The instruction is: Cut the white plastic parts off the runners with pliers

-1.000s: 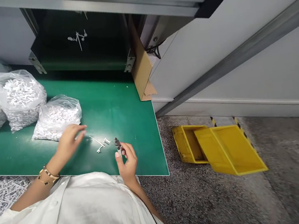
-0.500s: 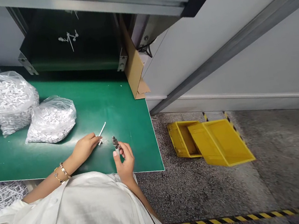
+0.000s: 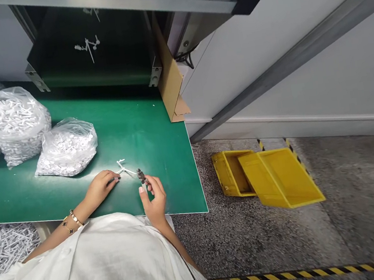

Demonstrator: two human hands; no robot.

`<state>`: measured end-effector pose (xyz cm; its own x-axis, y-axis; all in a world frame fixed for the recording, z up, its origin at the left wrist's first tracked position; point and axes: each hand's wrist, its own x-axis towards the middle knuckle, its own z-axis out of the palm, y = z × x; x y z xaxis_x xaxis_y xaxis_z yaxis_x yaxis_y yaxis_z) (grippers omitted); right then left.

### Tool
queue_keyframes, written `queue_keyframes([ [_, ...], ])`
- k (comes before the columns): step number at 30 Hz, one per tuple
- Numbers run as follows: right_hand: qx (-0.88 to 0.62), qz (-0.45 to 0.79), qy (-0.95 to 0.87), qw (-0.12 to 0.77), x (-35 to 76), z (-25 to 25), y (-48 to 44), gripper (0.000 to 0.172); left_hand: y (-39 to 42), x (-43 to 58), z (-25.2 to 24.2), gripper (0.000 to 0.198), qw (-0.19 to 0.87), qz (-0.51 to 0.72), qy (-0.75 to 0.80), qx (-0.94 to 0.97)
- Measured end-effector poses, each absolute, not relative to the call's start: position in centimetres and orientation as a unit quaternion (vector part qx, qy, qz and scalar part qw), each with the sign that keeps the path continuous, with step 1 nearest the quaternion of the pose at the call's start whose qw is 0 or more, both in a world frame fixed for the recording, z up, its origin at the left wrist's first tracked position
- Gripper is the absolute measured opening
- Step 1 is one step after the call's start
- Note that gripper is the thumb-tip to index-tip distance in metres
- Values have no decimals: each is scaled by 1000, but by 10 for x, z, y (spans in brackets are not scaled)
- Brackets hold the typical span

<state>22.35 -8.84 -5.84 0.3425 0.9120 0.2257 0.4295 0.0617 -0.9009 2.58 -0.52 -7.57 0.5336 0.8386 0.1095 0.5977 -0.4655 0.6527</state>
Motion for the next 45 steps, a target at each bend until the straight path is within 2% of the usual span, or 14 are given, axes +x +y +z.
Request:
queue_keyframes([
  [3,-643,234,-523,508,225,-58,-89,30,-7,23,-74,33,279,249,457,807],
  [6,-645,233,-518,511,226,-59,-90,29,-9,21,-72,38,326,294,490,753],
  [11,-664,221,-512,499,226,-58,-86,28,-10,20,-63,34,492,390,507,590],
  [15,-690,228,-511,460,227,-58,-80,26,-11,19,-44,24,561,429,485,516],
  [19,-638,260,-585,427,225,-50,-77,26,-14,22,-22,21,606,440,444,491],
  [23,-568,255,-667,409,222,-36,-76,27,-18,28,-7,26,624,433,449,471],
  [27,-533,245,-702,404,221,-27,-73,28,-21,31,-3,21,627,429,454,465],
  [45,-539,282,-670,425,213,-17,-76,29,-24,34,6,17,607,453,438,484],
])
